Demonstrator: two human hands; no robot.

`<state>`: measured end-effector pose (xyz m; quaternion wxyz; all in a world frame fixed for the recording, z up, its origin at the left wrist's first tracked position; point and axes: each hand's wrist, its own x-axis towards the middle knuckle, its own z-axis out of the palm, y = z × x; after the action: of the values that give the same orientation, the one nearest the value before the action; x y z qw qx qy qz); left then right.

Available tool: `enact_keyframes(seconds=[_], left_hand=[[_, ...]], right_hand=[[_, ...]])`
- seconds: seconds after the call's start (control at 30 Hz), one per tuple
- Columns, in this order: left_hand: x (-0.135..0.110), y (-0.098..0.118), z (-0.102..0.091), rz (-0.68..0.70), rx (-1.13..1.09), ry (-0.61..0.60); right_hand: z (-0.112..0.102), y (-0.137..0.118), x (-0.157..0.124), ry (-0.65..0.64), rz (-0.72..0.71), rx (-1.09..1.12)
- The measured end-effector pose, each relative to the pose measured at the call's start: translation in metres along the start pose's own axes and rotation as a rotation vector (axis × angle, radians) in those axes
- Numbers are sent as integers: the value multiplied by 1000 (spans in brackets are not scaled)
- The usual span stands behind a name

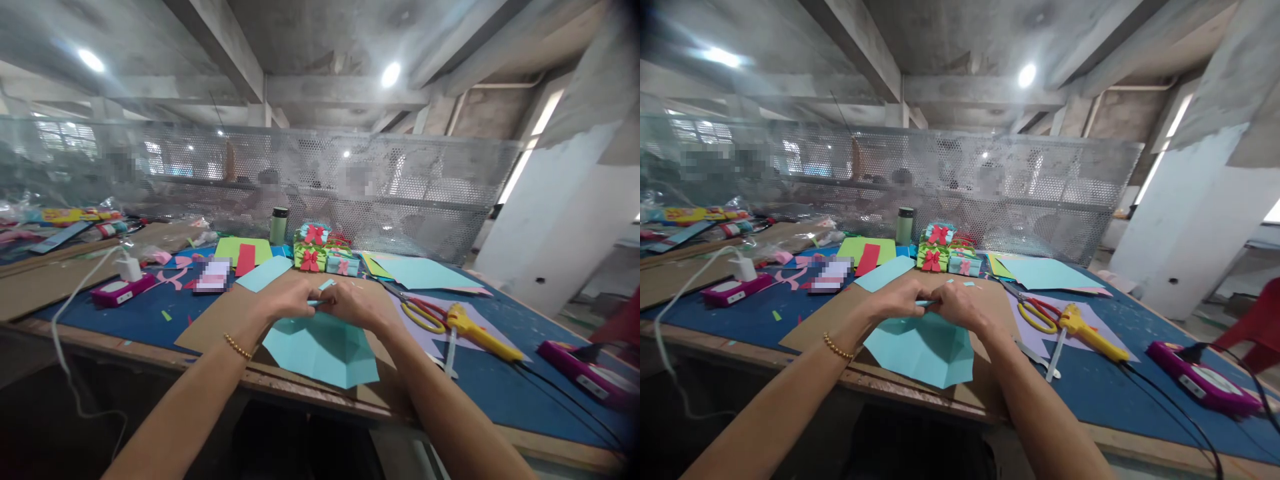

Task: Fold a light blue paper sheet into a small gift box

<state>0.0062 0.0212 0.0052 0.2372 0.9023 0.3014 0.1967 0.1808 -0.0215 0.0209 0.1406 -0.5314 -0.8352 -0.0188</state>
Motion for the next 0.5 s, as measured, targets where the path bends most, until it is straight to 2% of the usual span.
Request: enact_keyframes(seconds=[0.1,0.2,0.27,0.33,0.5], left_hand=[[-3,-2,-3,58,-14,-94],[-8,-4,-9,31,19,-150],[-12,-4,-11,-30,77,-111],[-14,-2,-13,-76,163,-20],[-15,7,-12,-115,262,126]], right_hand=[[1,8,2,-13,-9,43],[0,18,1,-3,21,73],[-1,23,1,5,44,91],[-1,25,1,8,59,108],[1,27,2,-3,72,134]])
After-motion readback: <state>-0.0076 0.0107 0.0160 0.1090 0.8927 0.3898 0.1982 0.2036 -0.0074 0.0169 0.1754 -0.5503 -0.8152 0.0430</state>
